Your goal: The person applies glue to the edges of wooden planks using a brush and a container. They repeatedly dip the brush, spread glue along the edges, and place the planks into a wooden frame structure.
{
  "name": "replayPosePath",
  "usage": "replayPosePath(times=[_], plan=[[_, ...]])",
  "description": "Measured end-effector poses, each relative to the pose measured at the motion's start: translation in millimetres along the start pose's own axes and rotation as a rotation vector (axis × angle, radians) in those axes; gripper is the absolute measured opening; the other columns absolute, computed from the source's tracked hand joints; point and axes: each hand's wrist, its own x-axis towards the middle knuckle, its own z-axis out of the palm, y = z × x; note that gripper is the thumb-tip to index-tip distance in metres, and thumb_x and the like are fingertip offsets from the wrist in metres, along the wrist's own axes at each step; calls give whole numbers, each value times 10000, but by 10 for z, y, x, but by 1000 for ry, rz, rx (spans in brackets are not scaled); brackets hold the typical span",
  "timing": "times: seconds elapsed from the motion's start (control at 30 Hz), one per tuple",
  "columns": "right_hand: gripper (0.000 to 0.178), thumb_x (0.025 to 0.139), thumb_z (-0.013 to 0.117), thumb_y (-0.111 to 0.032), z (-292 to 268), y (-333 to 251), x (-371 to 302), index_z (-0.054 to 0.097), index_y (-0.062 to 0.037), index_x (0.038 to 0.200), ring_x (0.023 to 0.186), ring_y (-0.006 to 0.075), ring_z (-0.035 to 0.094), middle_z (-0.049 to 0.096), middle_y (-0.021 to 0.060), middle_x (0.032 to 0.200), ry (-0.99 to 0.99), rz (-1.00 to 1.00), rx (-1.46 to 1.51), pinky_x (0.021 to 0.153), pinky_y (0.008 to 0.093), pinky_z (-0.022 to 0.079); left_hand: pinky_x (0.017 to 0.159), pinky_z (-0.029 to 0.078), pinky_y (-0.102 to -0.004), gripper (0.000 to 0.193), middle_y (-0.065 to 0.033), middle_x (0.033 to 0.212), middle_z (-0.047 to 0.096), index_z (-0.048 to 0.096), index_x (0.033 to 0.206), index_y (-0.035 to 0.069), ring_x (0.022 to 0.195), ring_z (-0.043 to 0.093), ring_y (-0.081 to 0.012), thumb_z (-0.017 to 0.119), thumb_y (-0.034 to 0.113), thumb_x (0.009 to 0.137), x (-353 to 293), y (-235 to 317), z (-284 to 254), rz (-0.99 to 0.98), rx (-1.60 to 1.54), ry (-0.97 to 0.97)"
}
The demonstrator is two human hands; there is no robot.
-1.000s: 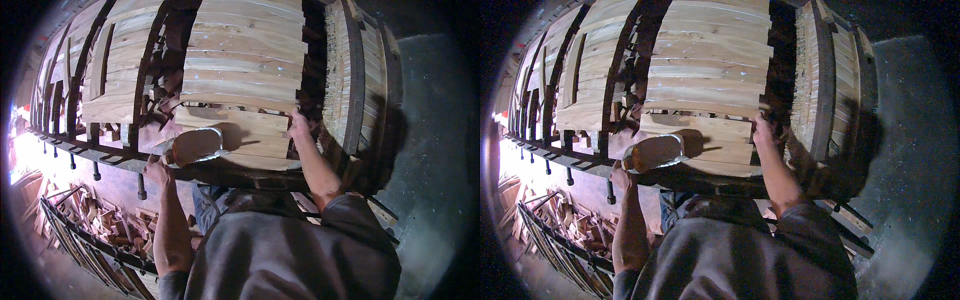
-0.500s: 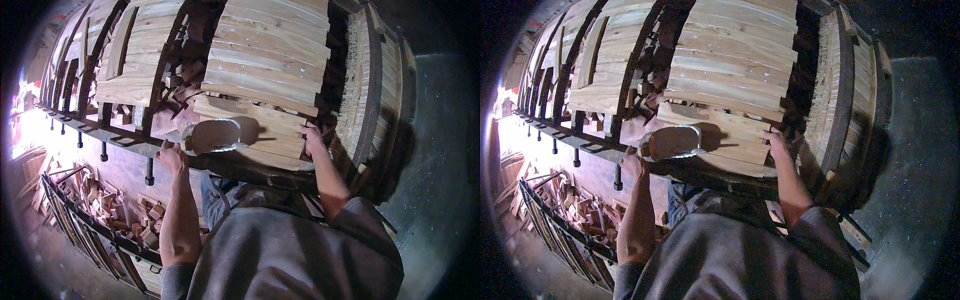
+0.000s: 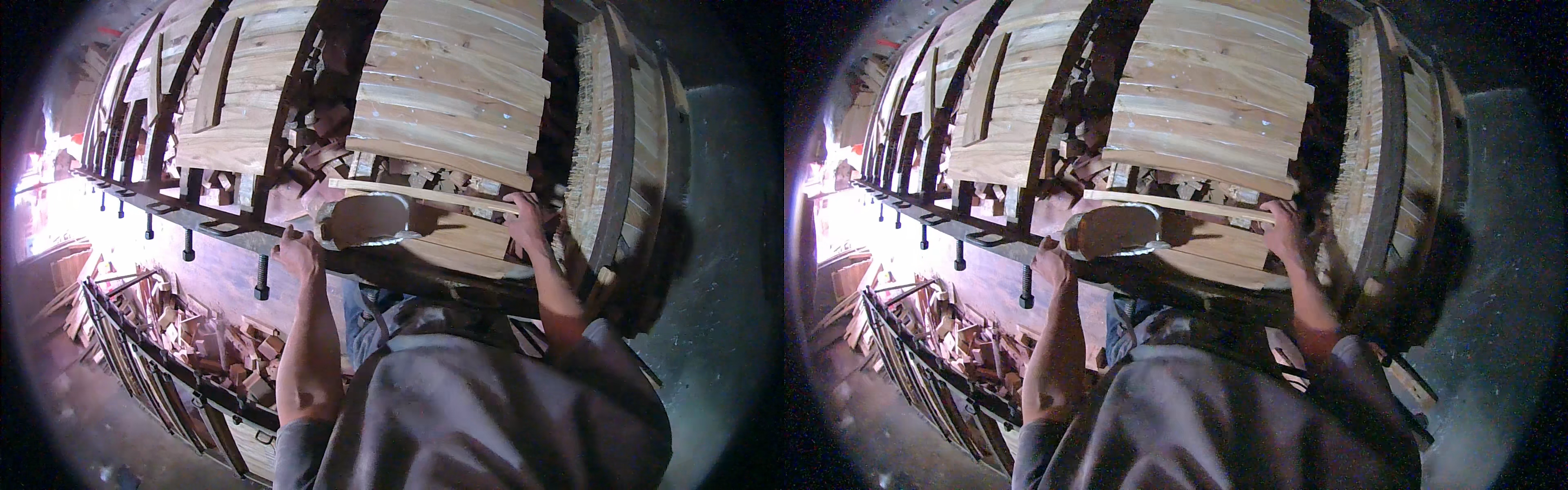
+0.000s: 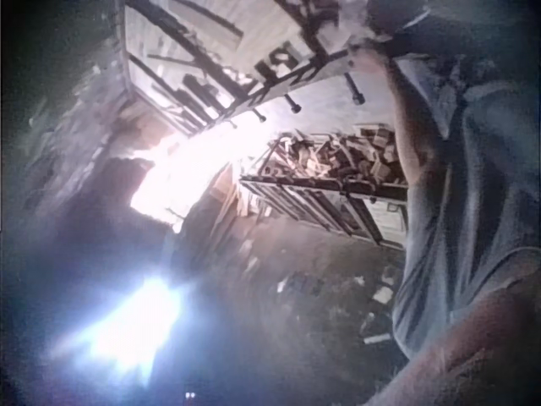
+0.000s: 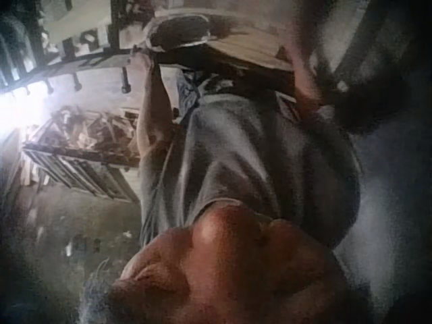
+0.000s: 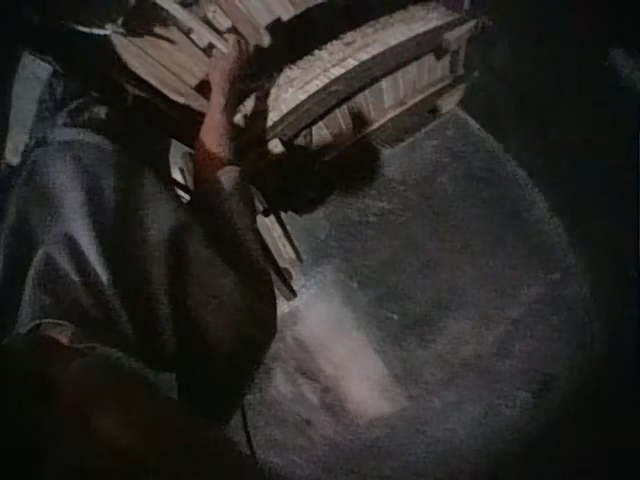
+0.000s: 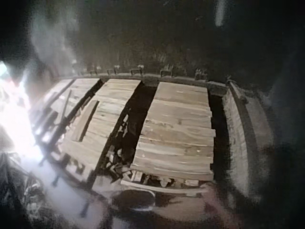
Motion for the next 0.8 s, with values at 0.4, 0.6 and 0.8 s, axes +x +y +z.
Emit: replayPosePath(times=[0.4, 0.6, 0.8], plan=[[454, 681, 593, 79, -12, -1080, -158, 591, -86, 1103, 1070, 362, 513, 578, 145, 1087, -125, -382, 265, 910, 454, 433, 1025, 426, -374, 903, -185, 1428, 390, 191, 1501, 50, 1299, 431, -295, 683, -24, 748, -560, 811, -592, 617, -353, -430], [549, 802, 474, 71, 658, -1533, -311, 538, -120, 1312, 1073, 414, 556, 566, 225, 1135, -492, -381, 244, 904, 472, 465, 1012, 456, -379, 834, -163, 1348, 449, 303, 1439, 13, 1242, 487, -287, 702, -49, 710, -663, 843, -692, 563, -474, -554], [72, 834, 571, -77, 668, -1608, -195, 553, -73, 903, 778, 375, 584, 555, 153, 820, -149, -573, 110, 643, 443, 470, 1005, 434, -382, 776, -197, 1264, 502, 458, 1305, -12, 1192, 508, -361, 825, 111, 632, -741, 851, -745, 693, -166, -468]])
